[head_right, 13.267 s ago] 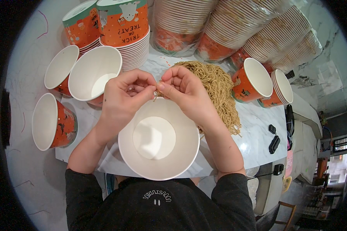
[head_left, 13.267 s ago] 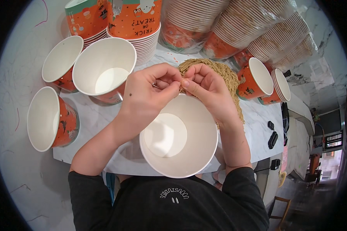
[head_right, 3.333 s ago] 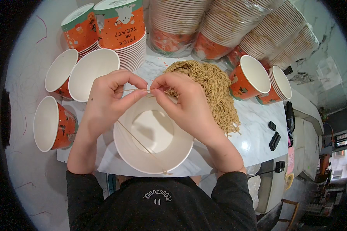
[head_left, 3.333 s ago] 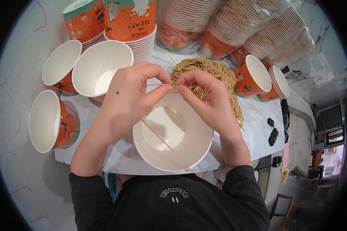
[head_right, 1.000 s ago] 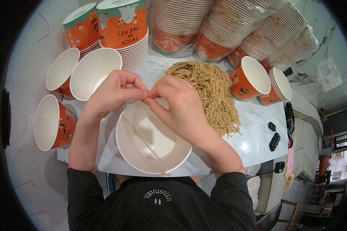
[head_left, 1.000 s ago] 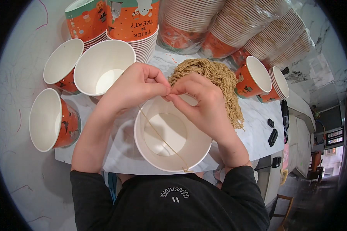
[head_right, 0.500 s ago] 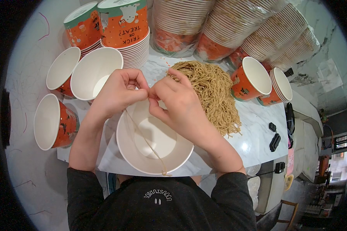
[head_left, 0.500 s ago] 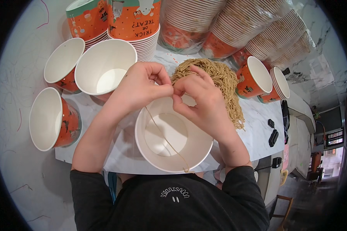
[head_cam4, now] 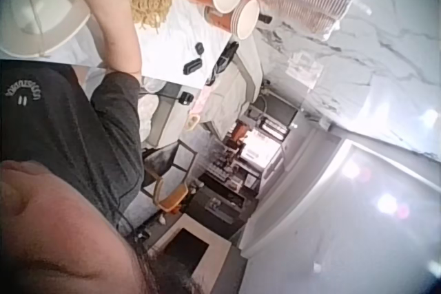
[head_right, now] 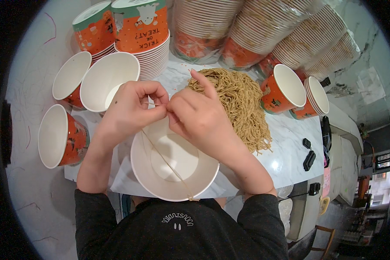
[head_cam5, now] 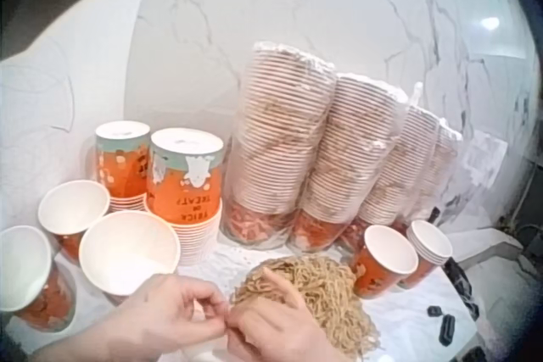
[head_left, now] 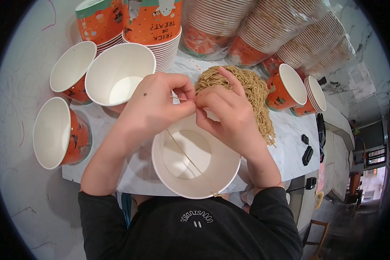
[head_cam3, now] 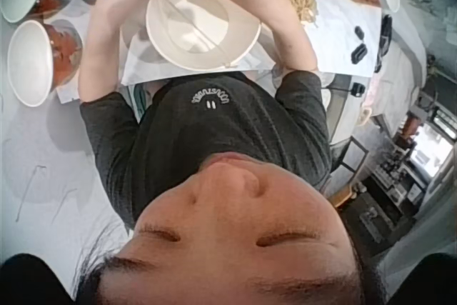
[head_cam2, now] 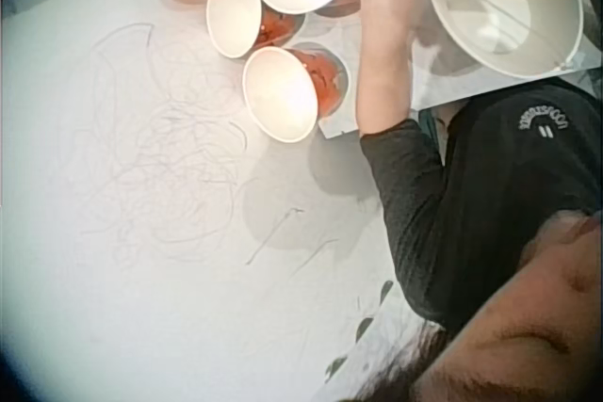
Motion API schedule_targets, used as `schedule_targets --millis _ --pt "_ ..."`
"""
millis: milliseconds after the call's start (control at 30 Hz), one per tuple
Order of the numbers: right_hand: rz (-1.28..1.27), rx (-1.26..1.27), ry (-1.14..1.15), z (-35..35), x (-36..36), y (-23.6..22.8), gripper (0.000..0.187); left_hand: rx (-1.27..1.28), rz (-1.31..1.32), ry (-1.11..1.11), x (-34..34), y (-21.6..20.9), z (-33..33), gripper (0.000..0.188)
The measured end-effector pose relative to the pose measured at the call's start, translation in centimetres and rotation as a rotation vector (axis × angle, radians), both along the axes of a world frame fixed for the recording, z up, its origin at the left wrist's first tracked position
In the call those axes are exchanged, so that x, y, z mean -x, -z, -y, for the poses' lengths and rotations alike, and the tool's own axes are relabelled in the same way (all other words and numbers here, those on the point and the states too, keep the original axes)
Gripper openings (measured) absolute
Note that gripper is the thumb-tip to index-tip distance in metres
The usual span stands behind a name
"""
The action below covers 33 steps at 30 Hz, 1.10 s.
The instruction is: Threading decorative string through pre-punched holes in themed paper bowls.
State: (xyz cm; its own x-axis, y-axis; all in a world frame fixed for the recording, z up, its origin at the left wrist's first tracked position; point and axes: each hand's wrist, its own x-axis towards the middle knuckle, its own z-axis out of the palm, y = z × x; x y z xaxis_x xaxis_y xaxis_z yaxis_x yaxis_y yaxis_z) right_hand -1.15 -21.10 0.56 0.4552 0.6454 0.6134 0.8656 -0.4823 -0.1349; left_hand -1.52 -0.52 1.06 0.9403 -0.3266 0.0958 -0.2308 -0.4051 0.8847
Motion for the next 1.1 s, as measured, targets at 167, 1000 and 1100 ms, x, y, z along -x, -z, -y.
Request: schedule_targets --millis 167,1000,1100 --pt "-0.399 -0.293 -0.026 0.7 -0.9 0.5 0.015 0.153 0.143 -0.082 0.6 0.0 1.4 0.009" --pt "-0.782 -0.444 0.039 1.1 -1.3 0.4 0.007 0.264 0.124 -0.074 -0.5 1.6 1.9 0.006" --pt "-0.991 -0.568 -0.051 1.3 -2.1 0.7 0.008 0.293 0.156 -0.064 -0.5 1.7 1.7 0.006"
